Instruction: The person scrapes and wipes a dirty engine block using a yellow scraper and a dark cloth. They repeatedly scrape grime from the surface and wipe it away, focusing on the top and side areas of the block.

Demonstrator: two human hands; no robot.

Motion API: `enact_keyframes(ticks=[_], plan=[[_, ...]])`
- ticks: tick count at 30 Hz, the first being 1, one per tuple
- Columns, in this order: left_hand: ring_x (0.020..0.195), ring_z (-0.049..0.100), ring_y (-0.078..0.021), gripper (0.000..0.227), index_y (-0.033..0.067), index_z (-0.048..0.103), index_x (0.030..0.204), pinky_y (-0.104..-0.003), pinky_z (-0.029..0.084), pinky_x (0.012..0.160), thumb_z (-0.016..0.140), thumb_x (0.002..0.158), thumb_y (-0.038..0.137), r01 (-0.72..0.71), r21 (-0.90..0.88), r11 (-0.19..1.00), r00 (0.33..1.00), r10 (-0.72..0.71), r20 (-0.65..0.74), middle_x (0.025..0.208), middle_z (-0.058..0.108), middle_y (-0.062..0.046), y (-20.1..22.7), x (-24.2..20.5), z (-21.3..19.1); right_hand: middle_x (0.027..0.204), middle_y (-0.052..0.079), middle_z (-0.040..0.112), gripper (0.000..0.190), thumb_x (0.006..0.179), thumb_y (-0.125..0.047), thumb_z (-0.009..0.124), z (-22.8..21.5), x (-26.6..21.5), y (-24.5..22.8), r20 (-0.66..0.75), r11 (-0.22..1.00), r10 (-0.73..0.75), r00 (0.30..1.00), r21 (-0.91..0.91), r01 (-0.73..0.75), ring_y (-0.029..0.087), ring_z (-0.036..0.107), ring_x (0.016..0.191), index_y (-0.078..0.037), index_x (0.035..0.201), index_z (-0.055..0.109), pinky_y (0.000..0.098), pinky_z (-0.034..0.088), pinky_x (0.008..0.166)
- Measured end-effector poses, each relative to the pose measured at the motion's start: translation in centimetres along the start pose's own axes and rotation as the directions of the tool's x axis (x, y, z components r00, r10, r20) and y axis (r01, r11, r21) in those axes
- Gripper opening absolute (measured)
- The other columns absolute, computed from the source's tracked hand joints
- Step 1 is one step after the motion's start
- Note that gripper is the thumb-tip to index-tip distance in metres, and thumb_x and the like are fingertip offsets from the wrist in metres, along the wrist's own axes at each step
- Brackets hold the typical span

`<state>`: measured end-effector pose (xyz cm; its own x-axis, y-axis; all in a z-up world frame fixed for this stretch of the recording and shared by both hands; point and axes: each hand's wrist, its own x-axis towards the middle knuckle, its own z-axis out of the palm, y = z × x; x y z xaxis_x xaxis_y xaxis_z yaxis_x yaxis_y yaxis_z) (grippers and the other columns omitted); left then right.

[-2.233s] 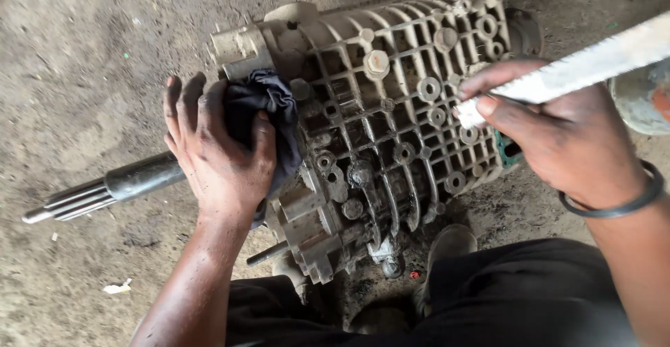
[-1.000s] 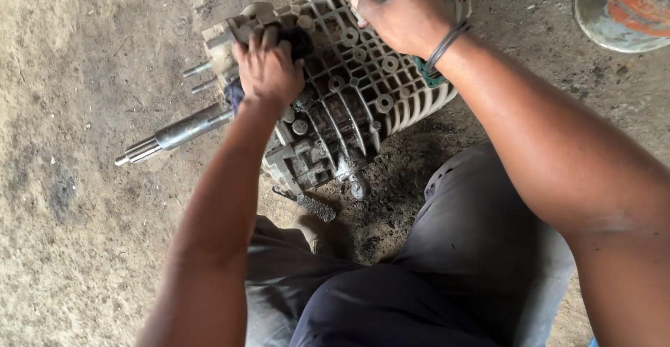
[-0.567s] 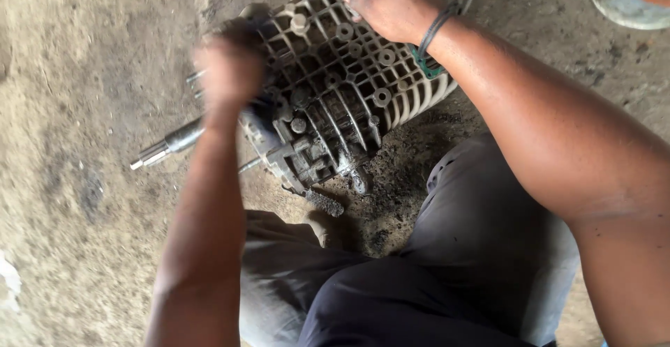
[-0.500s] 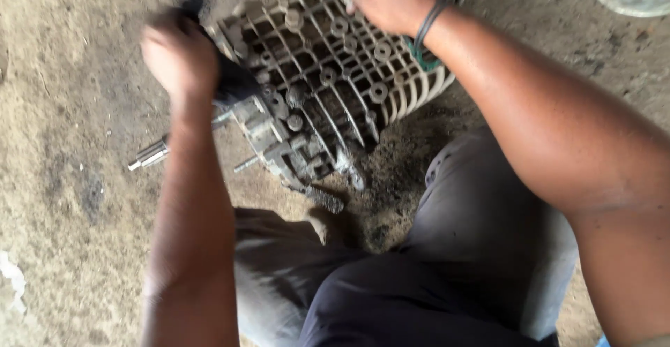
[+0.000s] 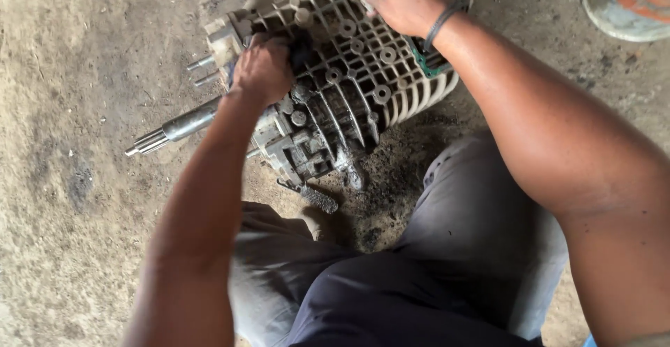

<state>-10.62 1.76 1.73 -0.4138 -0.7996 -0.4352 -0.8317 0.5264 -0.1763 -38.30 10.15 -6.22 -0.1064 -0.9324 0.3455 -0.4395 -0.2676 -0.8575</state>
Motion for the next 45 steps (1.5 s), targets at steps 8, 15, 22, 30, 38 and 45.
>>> enact_keyframes(ticks=[8, 15, 22, 30, 38, 45], plan=[[0.055, 0.067, -0.0168, 0.021, -0.0013, 0.069, 0.110, -0.032, 0.054, 0.045, 0.066, 0.106, 0.019, 0.122, -0.137, 0.983, 0.809, -0.179, -0.560, 0.085, 0.073, -0.012, -12.4, -6.8, -4.4, 0.090, 0.009, 0.072, 0.008, 0.109, -0.010, 0.064, 0.1, 0.1, -2.9, 0.007, 0.994, -0.010, 1.000, 0.104, 0.009, 0.016, 0.074, 0.077, -0.003, 0.105, 0.064, 0.0313, 0.062, 0.067], [0.072, 0.067, -0.0238, 0.029, 0.0013, 0.072, 0.118, -0.039, 0.057, 0.064, 0.072, 0.106, 0.028, -0.015, -0.107, 0.994, 0.761, -0.058, -0.646, 0.098, 0.075, -0.015, -12.5, -4.2, 2.3, 0.086, 0.010, 0.074, 0.007, 0.106, -0.014, 0.068, 0.6, -0.5, -6.5, 0.050, 0.986, -0.035, 0.998, -0.162, 0.043, 0.015, 0.070, 0.072, -0.009, 0.107, 0.073, 0.0305, 0.058, 0.061], [0.129, 0.051, -0.0392, 0.057, 0.0021, 0.063, 0.139, -0.059, 0.035, 0.106, 0.073, 0.092, 0.034, 0.012, -0.290, 0.957, 0.654, -0.227, -0.722, 0.134, 0.065, -0.020, -8.2, -3.2, 5.8, 0.094, 0.008, 0.072, 0.014, 0.105, -0.010, 0.062, 0.5, -1.5, -6.3, 0.192, 0.956, 0.229, 0.954, 0.141, -0.257, 0.012, 0.071, 0.082, -0.005, 0.115, 0.071, 0.0226, 0.064, 0.072], [0.143, 0.046, -0.0394, 0.042, 0.0023, 0.063, 0.137, -0.058, 0.030, 0.118, 0.069, 0.101, 0.025, -0.062, -0.263, 0.963, 0.573, -0.182, -0.799, 0.141, 0.061, -0.019, -8.8, -3.6, 6.7, 0.108, 0.011, 0.073, 0.019, 0.100, -0.008, 0.064, 2.4, -0.6, -5.3, 0.319, 0.803, 0.311, 0.895, 0.416, -0.427, 0.017, 0.075, 0.093, -0.003, 0.118, 0.069, 0.0256, 0.064, 0.072], [0.145, 0.049, -0.0358, 0.033, 0.0053, 0.063, 0.132, -0.054, 0.034, 0.124, 0.063, 0.103, 0.021, -0.123, -0.275, 0.954, 0.503, -0.179, -0.846, 0.140, 0.062, -0.016, -9.1, -3.4, 7.3, 0.111, 0.011, 0.074, 0.024, 0.098, -0.012, 0.067, 4.1, 0.6, -6.1, 0.380, 0.739, 0.455, 0.805, 0.344, -0.580, 0.019, 0.076, 0.100, -0.003, 0.120, 0.067, 0.0282, 0.063, 0.073], [0.139, 0.054, -0.0313, 0.030, 0.0082, 0.062, 0.128, -0.051, 0.037, 0.117, 0.063, 0.103, 0.025, -0.067, -0.258, 0.964, 0.516, -0.187, -0.836, 0.136, 0.063, -0.011, -9.3, -2.7, 8.8, 0.116, 0.006, 0.073, 0.035, 0.095, -0.017, 0.071, 4.5, 0.3, -5.6, 0.348, 0.853, 0.372, 0.860, 0.237, -0.465, 0.014, 0.073, 0.105, -0.002, 0.126, 0.065, 0.0269, 0.061, 0.085]])
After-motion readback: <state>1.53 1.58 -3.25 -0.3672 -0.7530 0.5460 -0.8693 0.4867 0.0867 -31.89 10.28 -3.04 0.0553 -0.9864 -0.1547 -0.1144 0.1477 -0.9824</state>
